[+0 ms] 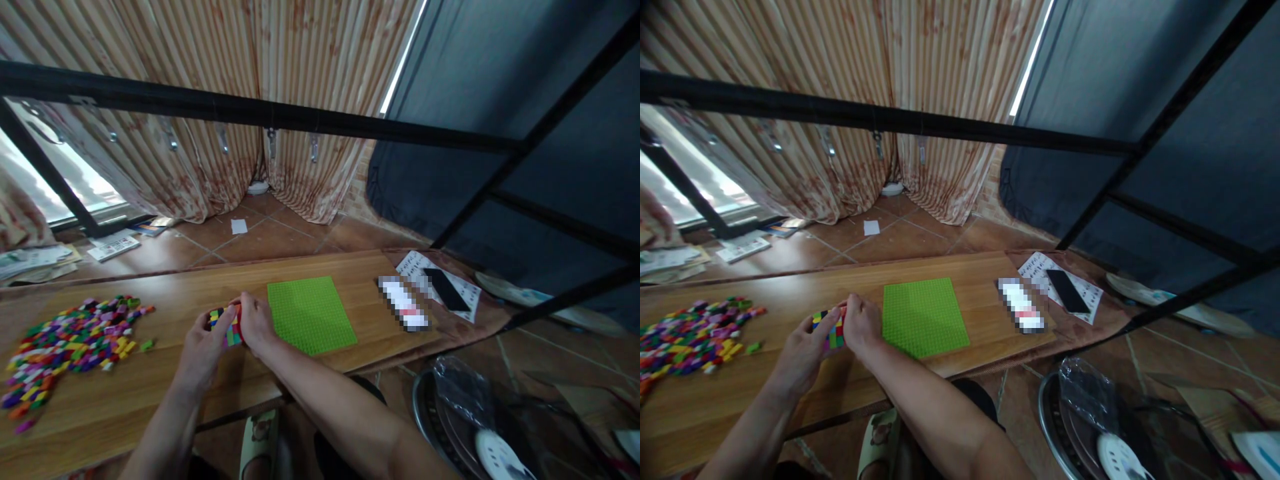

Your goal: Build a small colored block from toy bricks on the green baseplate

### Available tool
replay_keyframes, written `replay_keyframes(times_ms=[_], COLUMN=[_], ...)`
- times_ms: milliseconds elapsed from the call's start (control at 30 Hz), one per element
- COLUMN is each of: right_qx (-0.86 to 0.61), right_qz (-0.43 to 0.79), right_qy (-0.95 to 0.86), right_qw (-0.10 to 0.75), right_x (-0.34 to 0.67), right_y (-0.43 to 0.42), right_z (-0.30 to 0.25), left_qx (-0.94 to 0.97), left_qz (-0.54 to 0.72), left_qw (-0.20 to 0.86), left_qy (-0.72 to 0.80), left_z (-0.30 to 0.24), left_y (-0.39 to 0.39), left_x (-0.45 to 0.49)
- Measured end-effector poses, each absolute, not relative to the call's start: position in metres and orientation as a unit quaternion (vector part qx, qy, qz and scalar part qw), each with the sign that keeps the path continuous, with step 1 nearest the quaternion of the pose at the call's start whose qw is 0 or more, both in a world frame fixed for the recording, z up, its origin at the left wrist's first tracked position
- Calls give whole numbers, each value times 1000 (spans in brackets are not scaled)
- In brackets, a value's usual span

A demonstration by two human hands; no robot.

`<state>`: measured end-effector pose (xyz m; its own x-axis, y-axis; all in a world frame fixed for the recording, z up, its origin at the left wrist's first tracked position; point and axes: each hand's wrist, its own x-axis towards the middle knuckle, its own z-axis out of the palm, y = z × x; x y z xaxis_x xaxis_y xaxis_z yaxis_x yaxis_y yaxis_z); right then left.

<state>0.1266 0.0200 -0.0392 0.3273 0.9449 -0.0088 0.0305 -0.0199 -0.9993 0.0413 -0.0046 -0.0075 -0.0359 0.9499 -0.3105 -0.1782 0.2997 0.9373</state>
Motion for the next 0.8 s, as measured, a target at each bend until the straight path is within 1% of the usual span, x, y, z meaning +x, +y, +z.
replay_keyframes(times_ms=[300, 567, 800], right_qx=[-573, -570, -542], right_qz=[401, 397, 369], right_qy=[-430, -434, -478], right_qw=[571, 573, 585], right_x=[131, 132, 129], right_y=[13, 12, 6], right_z=[-37, -41, -37], left_qx=[372, 354, 345], left_qz=[500, 504, 517], left_qw=[599, 607, 597], left_qy=[503, 502, 508], left_z=[-14, -18, -2], left_y=[-7, -8, -15], left_x=[40, 39, 35])
